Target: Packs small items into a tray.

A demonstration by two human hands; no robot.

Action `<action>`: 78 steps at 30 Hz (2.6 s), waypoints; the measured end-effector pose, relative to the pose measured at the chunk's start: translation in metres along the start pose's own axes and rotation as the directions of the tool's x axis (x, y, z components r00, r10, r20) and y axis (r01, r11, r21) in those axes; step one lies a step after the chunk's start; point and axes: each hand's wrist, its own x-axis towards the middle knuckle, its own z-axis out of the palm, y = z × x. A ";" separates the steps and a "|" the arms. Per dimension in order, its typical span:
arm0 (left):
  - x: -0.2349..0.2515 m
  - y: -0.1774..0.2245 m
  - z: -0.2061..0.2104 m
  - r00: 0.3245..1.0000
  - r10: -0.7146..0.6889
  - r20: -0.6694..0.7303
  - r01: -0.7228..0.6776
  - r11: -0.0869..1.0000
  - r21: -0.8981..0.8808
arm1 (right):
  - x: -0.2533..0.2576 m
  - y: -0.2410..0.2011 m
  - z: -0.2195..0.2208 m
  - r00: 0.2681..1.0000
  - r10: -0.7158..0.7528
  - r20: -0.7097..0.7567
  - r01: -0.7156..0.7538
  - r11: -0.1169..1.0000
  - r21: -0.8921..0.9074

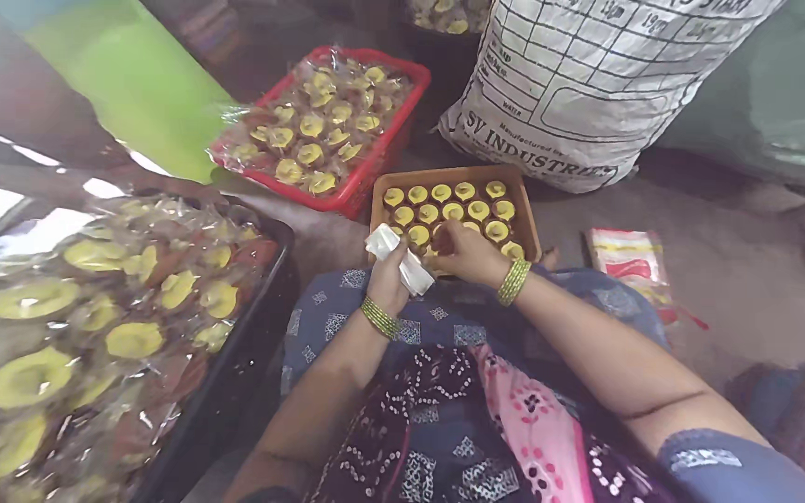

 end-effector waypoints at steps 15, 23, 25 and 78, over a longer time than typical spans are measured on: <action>-0.012 0.019 -0.021 0.963 0.108 0.248 -0.038 0.962 -0.271 | -0.005 -0.001 0.046 0.989 0.106 0.103 -0.148 0.693 0.706; 0.000 0.014 -0.018 0.992 0.092 -0.092 -0.099 0.992 -0.082 | -0.009 0.000 0.037 0.930 -0.359 0.084 0.368 0.891 -0.266; 0.003 0.013 -0.018 0.987 0.086 -0.136 -0.096 0.993 -0.069 | -0.008 0.005 0.033 0.793 -0.588 0.159 0.594 0.691 -0.412; 0.007 0.027 -0.011 0.885 0.296 -0.361 -0.275 0.955 0.108 | -0.011 0.006 -0.047 0.990 0.003 -0.143 0.075 0.837 0.542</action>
